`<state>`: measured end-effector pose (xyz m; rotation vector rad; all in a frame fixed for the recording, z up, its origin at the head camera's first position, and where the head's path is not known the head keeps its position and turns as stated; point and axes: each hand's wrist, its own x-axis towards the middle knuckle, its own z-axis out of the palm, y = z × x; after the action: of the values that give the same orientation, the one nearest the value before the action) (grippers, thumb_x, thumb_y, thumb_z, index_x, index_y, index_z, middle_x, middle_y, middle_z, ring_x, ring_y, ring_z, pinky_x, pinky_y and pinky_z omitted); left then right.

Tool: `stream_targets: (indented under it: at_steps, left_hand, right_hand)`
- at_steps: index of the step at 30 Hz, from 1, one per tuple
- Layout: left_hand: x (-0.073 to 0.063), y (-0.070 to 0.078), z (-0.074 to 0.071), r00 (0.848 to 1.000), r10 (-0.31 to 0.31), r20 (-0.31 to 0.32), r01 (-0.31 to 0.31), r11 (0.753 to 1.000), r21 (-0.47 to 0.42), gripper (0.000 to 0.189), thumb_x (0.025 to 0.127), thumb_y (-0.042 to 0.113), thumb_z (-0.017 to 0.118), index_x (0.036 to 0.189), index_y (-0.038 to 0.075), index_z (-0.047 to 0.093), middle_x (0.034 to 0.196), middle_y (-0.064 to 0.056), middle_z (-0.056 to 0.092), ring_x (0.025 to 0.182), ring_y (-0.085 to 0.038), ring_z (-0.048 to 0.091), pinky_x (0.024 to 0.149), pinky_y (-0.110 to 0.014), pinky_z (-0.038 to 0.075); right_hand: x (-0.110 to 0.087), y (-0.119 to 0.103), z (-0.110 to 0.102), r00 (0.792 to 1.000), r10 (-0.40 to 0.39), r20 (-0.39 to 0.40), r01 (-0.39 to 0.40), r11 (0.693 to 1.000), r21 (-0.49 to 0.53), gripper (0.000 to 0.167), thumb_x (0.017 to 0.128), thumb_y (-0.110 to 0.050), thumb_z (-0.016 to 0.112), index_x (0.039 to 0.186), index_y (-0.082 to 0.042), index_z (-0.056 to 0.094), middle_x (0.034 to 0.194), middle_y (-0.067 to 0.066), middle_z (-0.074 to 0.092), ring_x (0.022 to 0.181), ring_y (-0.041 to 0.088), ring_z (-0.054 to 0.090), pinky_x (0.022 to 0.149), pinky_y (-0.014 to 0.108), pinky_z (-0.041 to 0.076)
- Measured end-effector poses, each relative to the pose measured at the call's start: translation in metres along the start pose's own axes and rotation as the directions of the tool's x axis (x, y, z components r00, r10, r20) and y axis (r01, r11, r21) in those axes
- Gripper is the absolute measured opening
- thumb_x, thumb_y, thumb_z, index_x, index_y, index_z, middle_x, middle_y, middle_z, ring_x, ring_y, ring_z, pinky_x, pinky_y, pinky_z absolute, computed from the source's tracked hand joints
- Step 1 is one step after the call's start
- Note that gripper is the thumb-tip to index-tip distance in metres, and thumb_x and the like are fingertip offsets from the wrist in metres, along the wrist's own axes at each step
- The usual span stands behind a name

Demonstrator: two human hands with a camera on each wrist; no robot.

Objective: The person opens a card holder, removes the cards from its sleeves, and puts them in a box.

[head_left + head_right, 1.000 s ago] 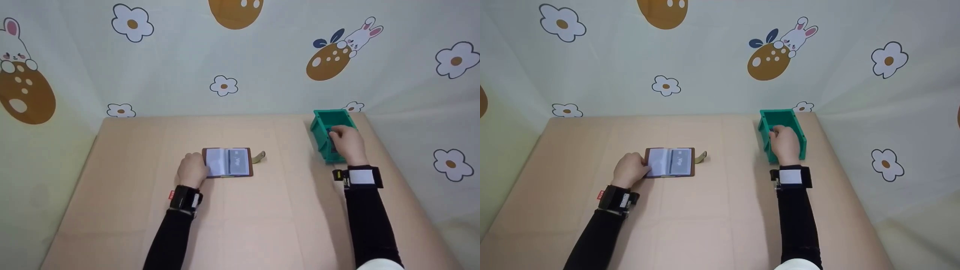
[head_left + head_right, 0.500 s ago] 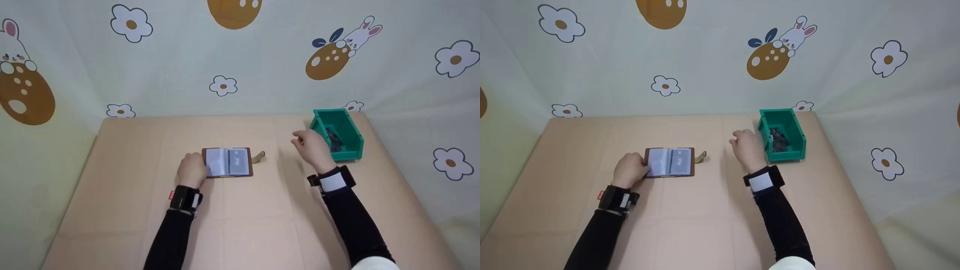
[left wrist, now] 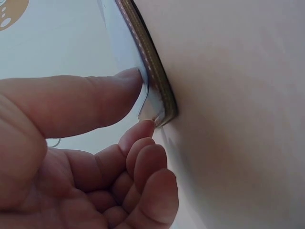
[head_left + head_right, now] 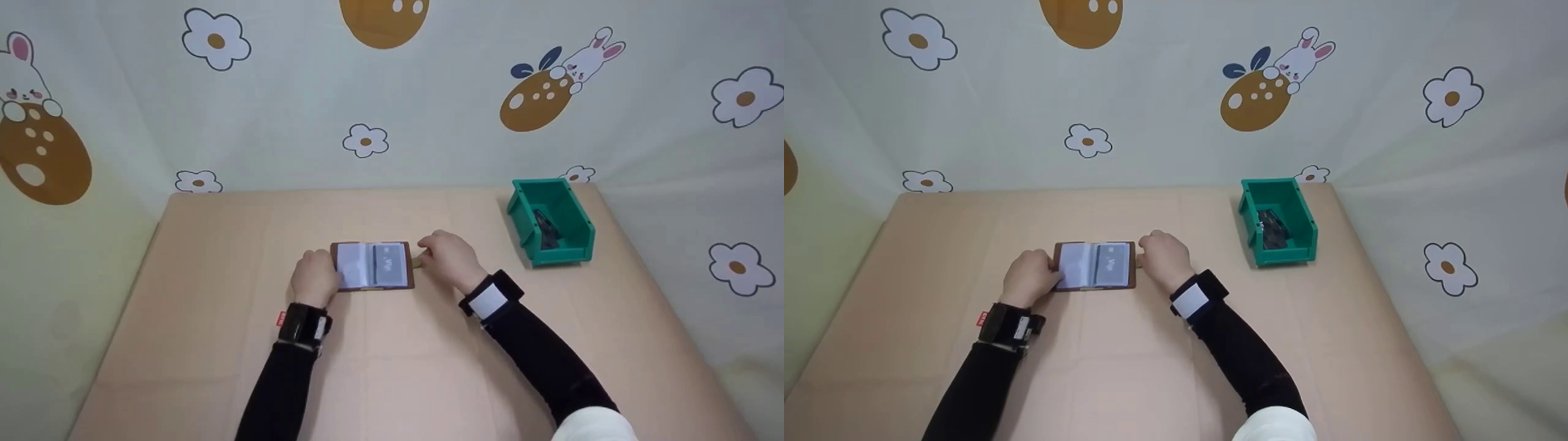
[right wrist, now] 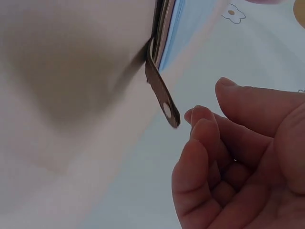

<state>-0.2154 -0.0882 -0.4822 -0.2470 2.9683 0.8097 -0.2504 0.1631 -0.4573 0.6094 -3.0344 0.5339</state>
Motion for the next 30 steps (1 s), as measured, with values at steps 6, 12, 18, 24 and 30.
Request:
stream_targets:
  at_steps: [6,12,18,24,30]
  left_hand:
    - [-0.001,0.0,-0.001,1.0,0.015,-0.01,-0.015,1.0,0.01,0.02,0.078,0.003,0.068,0.094,-0.009,0.067,0.093,-0.022,0.061,0.087,-0.037,0.06,0.076,-0.049,0.049]
    - [0.0,0.0,0.0,1.0,0.014,-0.006,-0.014,1.0,0.013,0.019,0.079,0.002,0.066,0.094,-0.009,0.067,0.093,-0.022,0.061,0.087,-0.037,0.061,0.076,-0.049,0.049]
    - [0.001,0.0,0.001,1.0,0.009,-0.003,-0.009,1.0,0.02,0.02,0.081,0.003,0.067,0.096,-0.009,0.067,0.095,-0.023,0.061,0.087,-0.037,0.062,0.075,-0.049,0.05]
    - [0.001,0.0,0.001,1.0,0.007,-0.001,-0.007,1.0,0.018,0.021,0.081,0.005,0.069,0.097,-0.009,0.067,0.095,-0.023,0.061,0.087,-0.037,0.061,0.076,-0.049,0.05]
    - [0.001,-0.001,0.0,1.0,0.014,-0.009,-0.014,1.0,0.013,0.019,0.08,0.004,0.069,0.093,-0.009,0.068,0.092,-0.022,0.062,0.083,-0.036,0.062,0.073,-0.048,0.05]
  right_hand:
    - [0.011,-0.01,0.013,0.997,-0.069,0.039,0.069,0.998,-0.001,0.017,0.088,-0.009,0.071,0.104,-0.004,0.075,0.08,0.005,0.061,0.074,0.02,0.056,0.071,0.037,0.049]
    - [0.02,-0.014,0.023,0.992,-0.094,0.078,0.098,0.994,-0.053,0.009,0.09,-0.01,0.068,0.095,-0.006,0.074,0.079,0.005,0.059,0.072,0.019,0.053,0.068,0.036,0.047]
    - [0.025,-0.013,0.03,0.99,-0.1,0.095,0.107,0.992,-0.072,0.01,0.088,-0.006,0.064,0.092,-0.004,0.073,0.078,0.006,0.058,0.071,0.02,0.052,0.068,0.037,0.047]
    - [0.026,-0.013,0.032,0.991,-0.105,0.082,0.11,0.992,-0.06,0.012,0.086,-0.004,0.064,0.093,-0.003,0.073,0.078,0.007,0.059,0.071,0.022,0.053,0.068,0.04,0.048]
    - [0.026,-0.012,0.034,0.988,-0.132,0.079,0.137,0.989,-0.062,0.014,0.087,-0.006,0.068,0.1,-0.003,0.073,0.082,0.01,0.061,0.075,0.025,0.058,0.071,0.041,0.05]
